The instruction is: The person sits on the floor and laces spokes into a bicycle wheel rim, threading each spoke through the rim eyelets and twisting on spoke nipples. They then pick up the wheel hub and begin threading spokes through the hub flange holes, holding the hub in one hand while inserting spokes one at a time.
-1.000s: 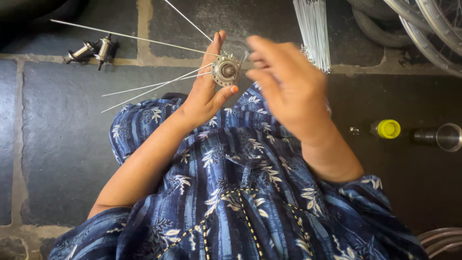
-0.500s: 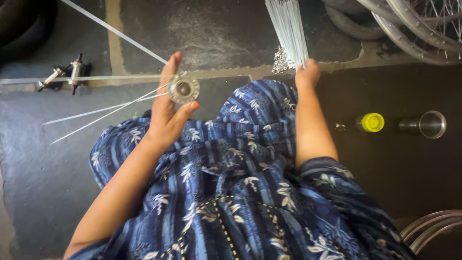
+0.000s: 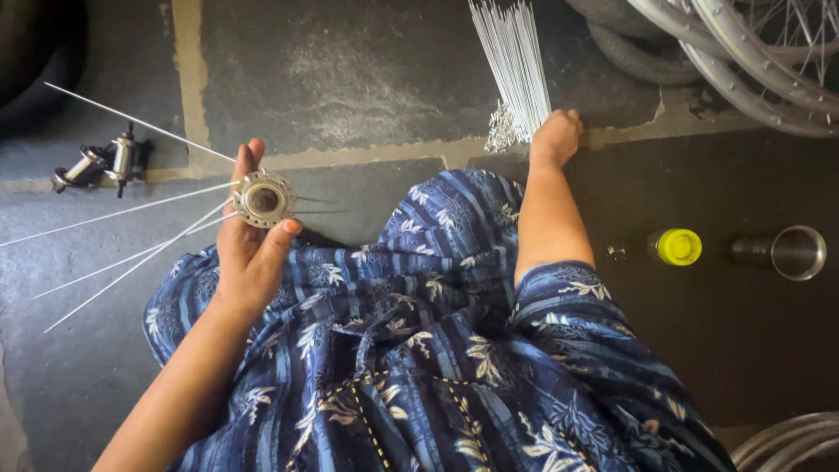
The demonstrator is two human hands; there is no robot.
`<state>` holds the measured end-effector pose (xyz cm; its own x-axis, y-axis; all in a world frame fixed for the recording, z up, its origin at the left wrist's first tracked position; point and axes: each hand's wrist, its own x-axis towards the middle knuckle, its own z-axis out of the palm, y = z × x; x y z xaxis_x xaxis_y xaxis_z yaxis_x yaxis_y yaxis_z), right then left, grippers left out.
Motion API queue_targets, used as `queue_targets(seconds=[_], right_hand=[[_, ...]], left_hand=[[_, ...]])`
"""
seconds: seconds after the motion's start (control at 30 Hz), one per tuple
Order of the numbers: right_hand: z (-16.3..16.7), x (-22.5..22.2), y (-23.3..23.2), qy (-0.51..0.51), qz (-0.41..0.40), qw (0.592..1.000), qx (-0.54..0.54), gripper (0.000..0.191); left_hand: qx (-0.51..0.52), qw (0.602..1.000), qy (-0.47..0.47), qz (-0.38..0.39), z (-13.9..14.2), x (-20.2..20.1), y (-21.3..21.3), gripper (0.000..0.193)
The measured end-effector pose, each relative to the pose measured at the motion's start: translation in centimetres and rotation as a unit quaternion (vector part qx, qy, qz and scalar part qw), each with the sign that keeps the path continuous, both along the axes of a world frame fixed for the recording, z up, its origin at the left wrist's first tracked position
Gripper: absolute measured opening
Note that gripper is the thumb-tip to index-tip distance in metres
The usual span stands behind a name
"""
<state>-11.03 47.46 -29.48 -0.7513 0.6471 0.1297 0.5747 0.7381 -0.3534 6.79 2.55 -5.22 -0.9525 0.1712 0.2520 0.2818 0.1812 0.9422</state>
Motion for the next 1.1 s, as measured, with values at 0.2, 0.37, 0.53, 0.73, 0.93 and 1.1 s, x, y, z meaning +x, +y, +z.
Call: queue_targets(seconds=[0.2,0.37,0.53,0.73,0.93,1.1], right_hand=[[-1.3,0.2,0.5,-0.023,0.029,0.999,0.028,0.023],[-0.8,0.0,0.2,-0.011,0.025,0.997,0.075,0.019],[0.1,0.5,0.7,0.077,0.036,0.996,0.0,0.012],[4.2,6.8,-1.0,0.333,0.123,0.819,-0.45,0.032],[15.5,14.7,-2.5,0.276,0.238,0.672,-0.645,0.03],[23.4,19.0,-3.5,0.305,0.357,0.772,-0.429,0.012]], left_hand=[[-0.003,1.0,-0.012,0.0,-0.1,0.1,0.0,0.088],[-0.037,0.998,0.037,-0.028,0.1,0.0,0.0,0.082],[-0.048,0.997,0.063,-0.025,0.7,-0.1,0.5,0.081],[0.006,0.995,0.101,0.007,1.5,-1.0,2.7,0.078],[0.006,0.989,0.139,0.045,2.0,-2.2,4.8,0.067],[0.033,0.986,0.152,0.052,2.1,-2.7,5.1,0.064]])
